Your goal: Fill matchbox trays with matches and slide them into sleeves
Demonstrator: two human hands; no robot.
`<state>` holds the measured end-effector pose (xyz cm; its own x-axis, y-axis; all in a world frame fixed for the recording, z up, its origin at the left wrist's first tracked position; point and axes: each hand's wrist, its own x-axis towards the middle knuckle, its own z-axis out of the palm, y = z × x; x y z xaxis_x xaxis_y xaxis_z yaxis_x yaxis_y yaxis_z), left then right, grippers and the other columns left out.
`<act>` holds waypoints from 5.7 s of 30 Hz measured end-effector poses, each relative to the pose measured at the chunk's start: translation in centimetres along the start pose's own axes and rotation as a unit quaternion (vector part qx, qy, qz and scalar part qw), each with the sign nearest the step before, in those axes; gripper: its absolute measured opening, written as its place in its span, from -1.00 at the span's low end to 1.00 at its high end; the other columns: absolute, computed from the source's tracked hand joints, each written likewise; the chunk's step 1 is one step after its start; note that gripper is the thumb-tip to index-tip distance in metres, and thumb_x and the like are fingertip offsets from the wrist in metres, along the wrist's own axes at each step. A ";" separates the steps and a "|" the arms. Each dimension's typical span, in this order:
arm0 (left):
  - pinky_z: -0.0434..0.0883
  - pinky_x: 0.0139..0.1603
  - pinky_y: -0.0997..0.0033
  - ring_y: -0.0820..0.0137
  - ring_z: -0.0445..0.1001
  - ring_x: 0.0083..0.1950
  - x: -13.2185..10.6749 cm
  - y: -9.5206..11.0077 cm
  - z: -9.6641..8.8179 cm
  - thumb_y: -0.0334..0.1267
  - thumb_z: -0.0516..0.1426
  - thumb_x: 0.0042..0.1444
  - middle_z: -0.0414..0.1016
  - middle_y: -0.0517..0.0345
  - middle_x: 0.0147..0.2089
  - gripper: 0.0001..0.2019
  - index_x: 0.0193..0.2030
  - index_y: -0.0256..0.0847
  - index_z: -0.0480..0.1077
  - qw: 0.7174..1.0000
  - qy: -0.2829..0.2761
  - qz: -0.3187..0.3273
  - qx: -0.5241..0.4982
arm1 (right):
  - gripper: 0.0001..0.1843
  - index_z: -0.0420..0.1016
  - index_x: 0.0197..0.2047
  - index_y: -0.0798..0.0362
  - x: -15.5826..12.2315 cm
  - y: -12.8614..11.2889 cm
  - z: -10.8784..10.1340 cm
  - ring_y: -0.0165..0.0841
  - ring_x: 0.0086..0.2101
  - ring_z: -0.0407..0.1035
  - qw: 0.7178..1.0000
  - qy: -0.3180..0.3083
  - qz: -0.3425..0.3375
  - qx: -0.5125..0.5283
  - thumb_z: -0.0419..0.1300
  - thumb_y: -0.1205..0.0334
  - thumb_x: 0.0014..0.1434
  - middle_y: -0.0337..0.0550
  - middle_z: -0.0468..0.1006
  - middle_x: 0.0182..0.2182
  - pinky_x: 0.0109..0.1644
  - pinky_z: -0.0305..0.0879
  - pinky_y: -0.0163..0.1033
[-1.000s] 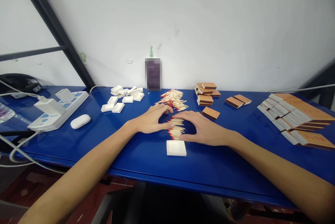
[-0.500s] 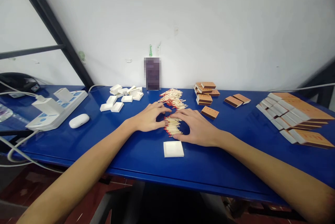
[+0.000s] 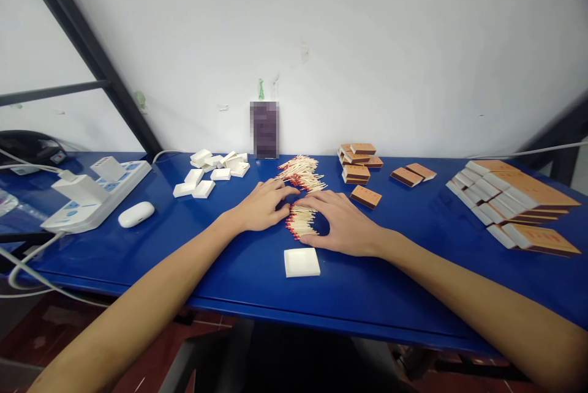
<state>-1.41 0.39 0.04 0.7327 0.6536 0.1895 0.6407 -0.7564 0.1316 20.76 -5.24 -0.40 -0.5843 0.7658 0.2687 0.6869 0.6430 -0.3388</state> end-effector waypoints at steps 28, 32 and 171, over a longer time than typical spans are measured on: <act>0.20 0.06 0.16 0.19 0.38 -0.04 -0.3 1.0 -1.4 0.23 0.19 0.06 0.41 0.07 -0.11 -0.44 0.02 -0.17 0.46 0.997 -0.038 0.031 -0.059 | -0.75 0.52 -0.10 -0.05 0.5 1.0 1.0 -0.21 -0.11 0.43 0.997 0.072 0.001 0.019 0.25 0.07 0.17 -0.18 0.61 -0.16 0.00 0.21 -0.03; 0.21 -0.01 0.22 0.22 0.40 -0.08 -0.1 0.9 -1.3 0.21 0.15 0.13 0.42 0.09 -0.18 -0.50 -0.05 -0.19 0.47 0.997 -0.034 0.034 -0.061 | -0.77 0.52 -0.09 -0.06 0.5 1.2 1.1 -0.18 -0.09 0.44 0.997 0.074 0.002 0.023 0.23 0.14 0.17 -0.16 0.62 -0.13 0.01 0.22 0.00; 0.33 -0.14 0.42 0.37 0.45 -0.20 -1.1 5.5 -3.3 -0.13 0.30 0.10 0.47 0.10 -0.17 -0.76 -0.12 -0.18 0.54 0.964 -0.116 0.151 -0.186 | -0.86 0.56 -0.27 0.01 -0.1 2.8 -0.8 -0.30 -0.34 0.50 0.974 0.220 -0.038 0.024 0.17 0.34 0.15 -0.16 0.64 -0.35 -0.23 0.41 -0.20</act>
<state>0.51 -4.58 3.72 0.9318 0.3585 0.0567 0.2962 -0.8414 0.4520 23.06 -3.51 -0.61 -0.3833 0.6545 0.6517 0.6211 0.7049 -0.3426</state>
